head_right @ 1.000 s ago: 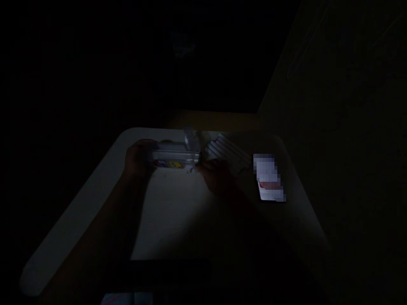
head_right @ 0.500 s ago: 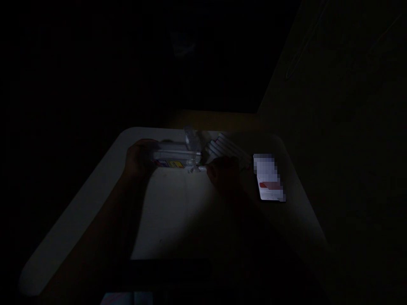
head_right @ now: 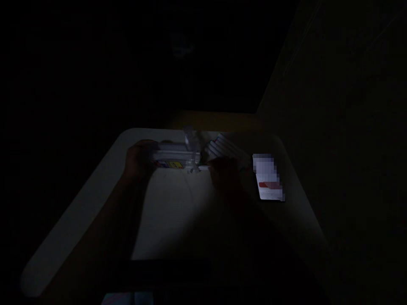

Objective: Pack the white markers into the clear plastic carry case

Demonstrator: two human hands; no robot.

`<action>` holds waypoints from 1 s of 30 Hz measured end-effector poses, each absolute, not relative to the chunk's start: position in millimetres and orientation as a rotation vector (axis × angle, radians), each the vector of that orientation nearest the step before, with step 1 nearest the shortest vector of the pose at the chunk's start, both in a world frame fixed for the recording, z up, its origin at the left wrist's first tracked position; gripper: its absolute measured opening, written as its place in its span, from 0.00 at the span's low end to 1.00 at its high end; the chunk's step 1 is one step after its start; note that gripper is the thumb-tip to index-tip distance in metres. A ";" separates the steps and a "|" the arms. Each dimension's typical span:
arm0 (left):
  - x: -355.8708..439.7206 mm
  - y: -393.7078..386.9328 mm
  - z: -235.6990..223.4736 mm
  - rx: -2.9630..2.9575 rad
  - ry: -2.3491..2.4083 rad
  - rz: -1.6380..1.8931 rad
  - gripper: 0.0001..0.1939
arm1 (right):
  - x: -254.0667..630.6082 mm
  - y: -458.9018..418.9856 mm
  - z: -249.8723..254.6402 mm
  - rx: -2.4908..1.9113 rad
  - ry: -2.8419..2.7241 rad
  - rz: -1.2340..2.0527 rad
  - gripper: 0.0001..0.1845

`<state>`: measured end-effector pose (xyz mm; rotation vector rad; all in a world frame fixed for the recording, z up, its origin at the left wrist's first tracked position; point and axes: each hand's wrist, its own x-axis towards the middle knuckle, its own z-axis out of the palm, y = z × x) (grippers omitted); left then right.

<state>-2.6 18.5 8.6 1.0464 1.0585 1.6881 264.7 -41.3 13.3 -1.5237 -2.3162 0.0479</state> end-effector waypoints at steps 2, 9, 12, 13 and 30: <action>-1.2 17.3 11.2 1.039 1.073 1.687 0.10 | 264.5 -42.2 14.3 -1.520 -2.307 0.052 0.15; -0.1 16.0 14.8 1.057 1.056 1.696 0.10 | 254.0 -44.4 17.2 -1.480 -2.428 0.098 0.16; -0.3 16.0 14.2 1.044 1.006 1.685 0.10 | 256.9 -45.1 17.3 -1.472 -2.435 0.090 0.17; 0.0 15.6 14.2 1.036 0.998 1.685 0.10 | 259.0 -45.6 17.6 -1.464 -2.433 0.081 0.17; 0.6 14.4 14.1 1.020 0.999 1.666 0.12 | 251.4 -47.2 18.7 -1.376 -2.479 0.118 0.19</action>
